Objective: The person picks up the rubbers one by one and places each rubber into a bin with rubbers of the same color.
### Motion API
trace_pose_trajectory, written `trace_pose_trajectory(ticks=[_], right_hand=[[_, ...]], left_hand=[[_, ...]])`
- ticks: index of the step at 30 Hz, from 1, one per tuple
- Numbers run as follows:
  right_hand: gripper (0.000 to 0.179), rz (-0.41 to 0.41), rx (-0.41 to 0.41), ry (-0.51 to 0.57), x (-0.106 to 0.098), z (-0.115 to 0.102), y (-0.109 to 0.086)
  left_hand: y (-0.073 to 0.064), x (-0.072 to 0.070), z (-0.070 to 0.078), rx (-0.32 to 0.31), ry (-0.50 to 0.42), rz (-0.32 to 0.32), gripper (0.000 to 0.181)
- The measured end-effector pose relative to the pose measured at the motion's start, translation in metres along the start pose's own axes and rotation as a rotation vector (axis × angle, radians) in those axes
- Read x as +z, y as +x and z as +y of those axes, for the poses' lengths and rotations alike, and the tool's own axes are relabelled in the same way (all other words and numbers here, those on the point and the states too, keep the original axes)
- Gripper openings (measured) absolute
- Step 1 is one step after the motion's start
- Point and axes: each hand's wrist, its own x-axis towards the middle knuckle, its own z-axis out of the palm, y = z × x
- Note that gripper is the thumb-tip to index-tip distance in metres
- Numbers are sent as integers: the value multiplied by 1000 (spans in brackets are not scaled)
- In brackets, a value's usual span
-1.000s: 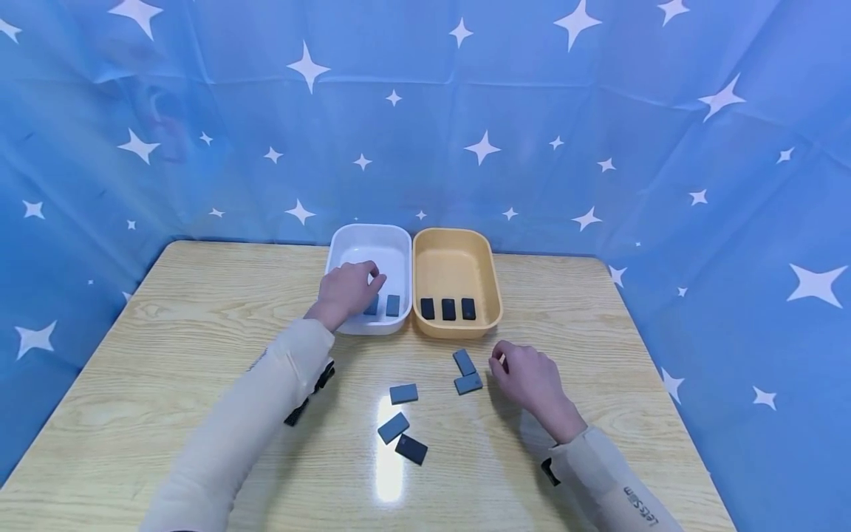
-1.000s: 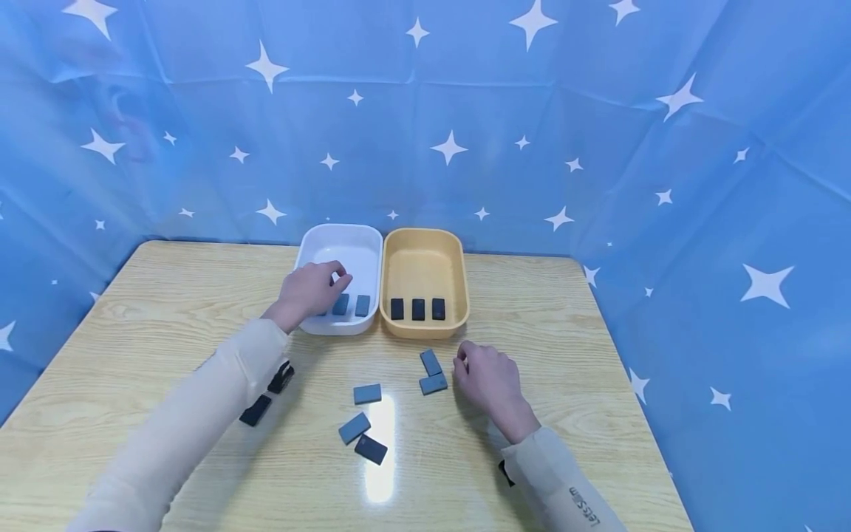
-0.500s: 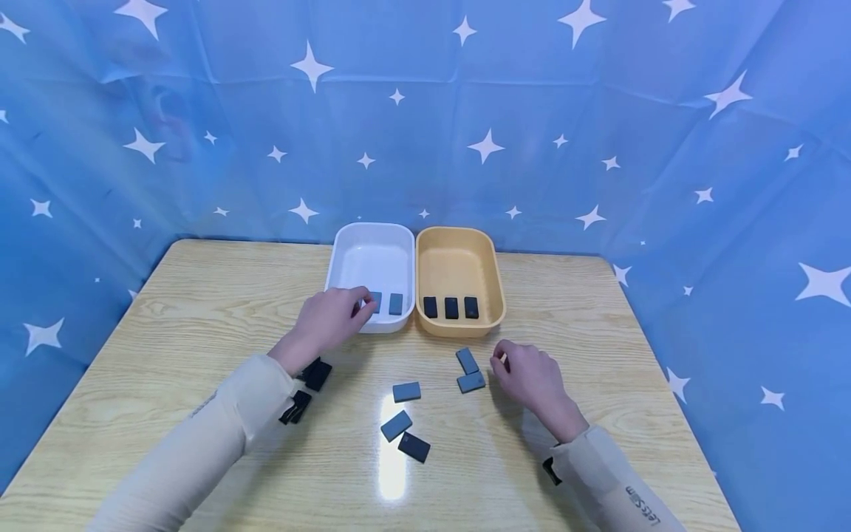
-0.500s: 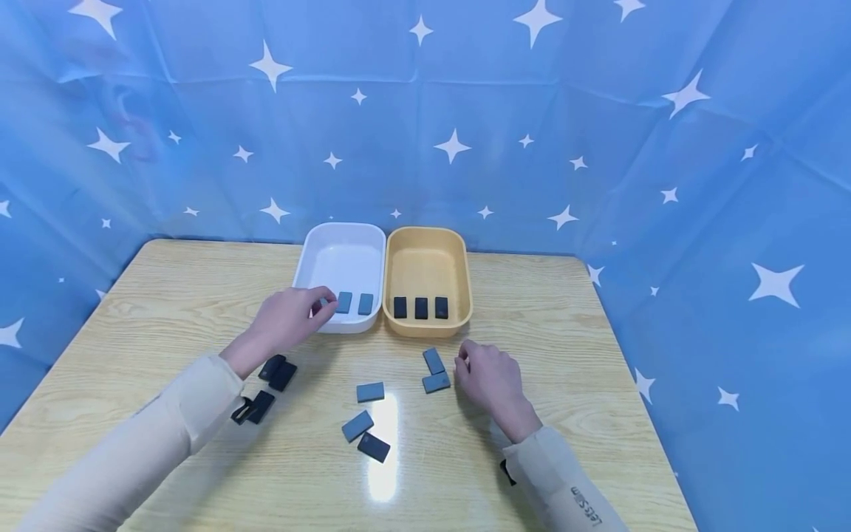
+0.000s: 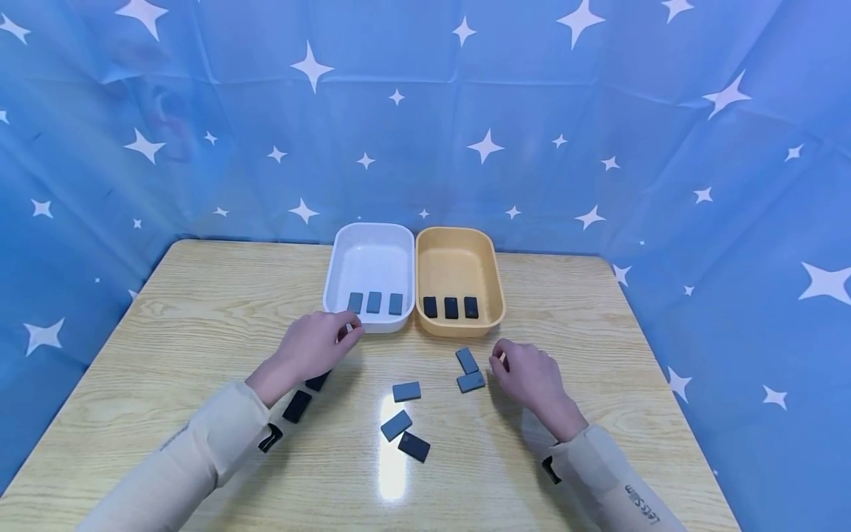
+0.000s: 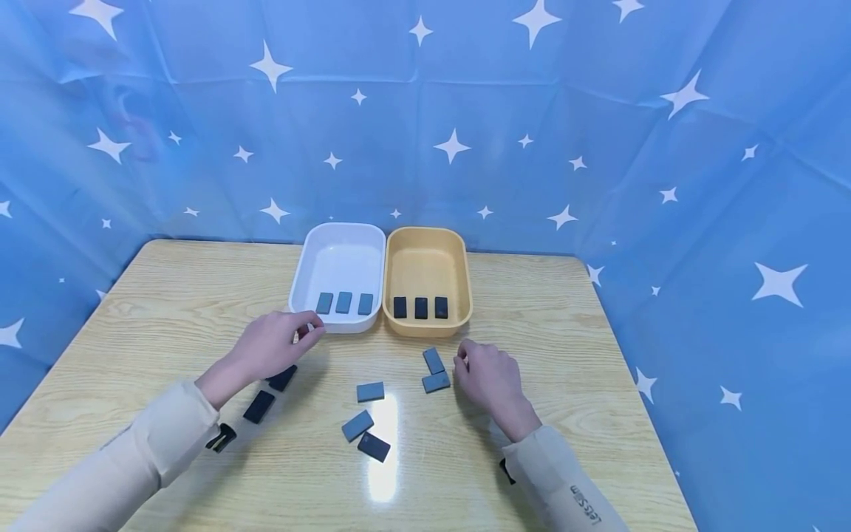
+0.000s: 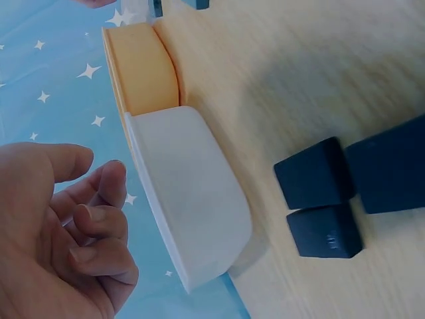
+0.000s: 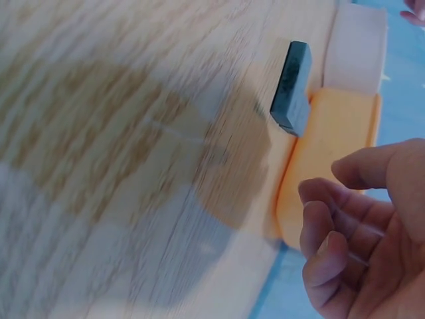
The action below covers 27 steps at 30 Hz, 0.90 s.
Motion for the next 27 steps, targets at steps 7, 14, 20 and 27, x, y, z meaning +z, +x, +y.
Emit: trace_pose_trajectory(ticks=[7, 14, 20, 27], right_hand=[[15, -1, -20, 12, -1, -3, 0], [11, 6, -64, 10, -1, -9, -1], [8, -4, -155, 27, 1, -20, -4], [6, -66, -339, 24, 8, -34, -12]], left_hand=[[-9, 5, -3, -16, 1, -24, 19], [-13, 11, -10, -19, 2, -37, 14], [-14, 17, -14, -2, 14, -40, 14], [-13, 21, -14, -13, 27, -63, 13]])
